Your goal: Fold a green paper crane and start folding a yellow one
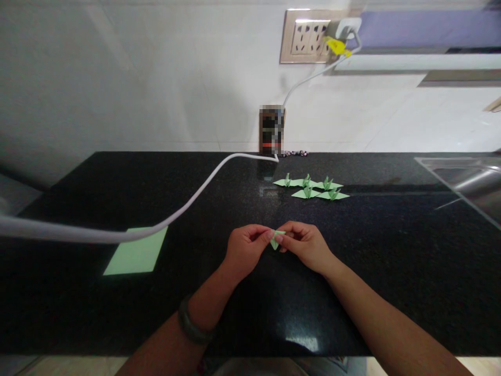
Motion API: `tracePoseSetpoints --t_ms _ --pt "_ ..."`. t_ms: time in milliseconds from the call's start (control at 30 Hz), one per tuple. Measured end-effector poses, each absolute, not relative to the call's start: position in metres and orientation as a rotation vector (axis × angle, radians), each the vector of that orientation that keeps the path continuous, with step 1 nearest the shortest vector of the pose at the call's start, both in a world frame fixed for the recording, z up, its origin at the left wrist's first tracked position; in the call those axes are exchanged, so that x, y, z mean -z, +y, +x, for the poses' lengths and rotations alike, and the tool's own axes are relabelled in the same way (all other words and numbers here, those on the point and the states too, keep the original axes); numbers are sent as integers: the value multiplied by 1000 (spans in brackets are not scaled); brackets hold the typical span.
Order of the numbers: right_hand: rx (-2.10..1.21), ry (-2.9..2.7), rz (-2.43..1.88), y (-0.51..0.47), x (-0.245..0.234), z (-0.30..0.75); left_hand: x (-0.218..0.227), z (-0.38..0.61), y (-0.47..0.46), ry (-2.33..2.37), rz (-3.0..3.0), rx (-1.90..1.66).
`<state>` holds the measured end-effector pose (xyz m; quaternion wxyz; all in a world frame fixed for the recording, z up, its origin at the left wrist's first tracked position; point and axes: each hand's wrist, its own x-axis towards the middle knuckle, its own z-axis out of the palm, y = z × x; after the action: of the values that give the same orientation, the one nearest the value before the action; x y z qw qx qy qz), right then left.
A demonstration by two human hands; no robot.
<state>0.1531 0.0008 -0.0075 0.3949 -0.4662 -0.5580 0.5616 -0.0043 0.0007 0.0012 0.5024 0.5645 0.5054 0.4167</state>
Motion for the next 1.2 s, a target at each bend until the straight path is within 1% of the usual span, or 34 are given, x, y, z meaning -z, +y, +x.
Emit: tracePoseSetpoints --t_ms 167,600,800,1033,1200 --pt "-1430 -1391 -1152 1 9 154 -1 -3 0 1175 1281 -973" --pt "-1570 -1280 -994 0 10 154 1 -3 1 1135 1182 -968" --pt "-1545 -1312 -1039 0 10 154 3 -2 0 1125 1202 -974" --pt "-1454 -1383 -1132 -3 3 151 3 -3 -2 1161 1375 -980" --pt "-1445 -1340 -1104 -2 7 151 2 -1 -1 1132 1243 -1012"
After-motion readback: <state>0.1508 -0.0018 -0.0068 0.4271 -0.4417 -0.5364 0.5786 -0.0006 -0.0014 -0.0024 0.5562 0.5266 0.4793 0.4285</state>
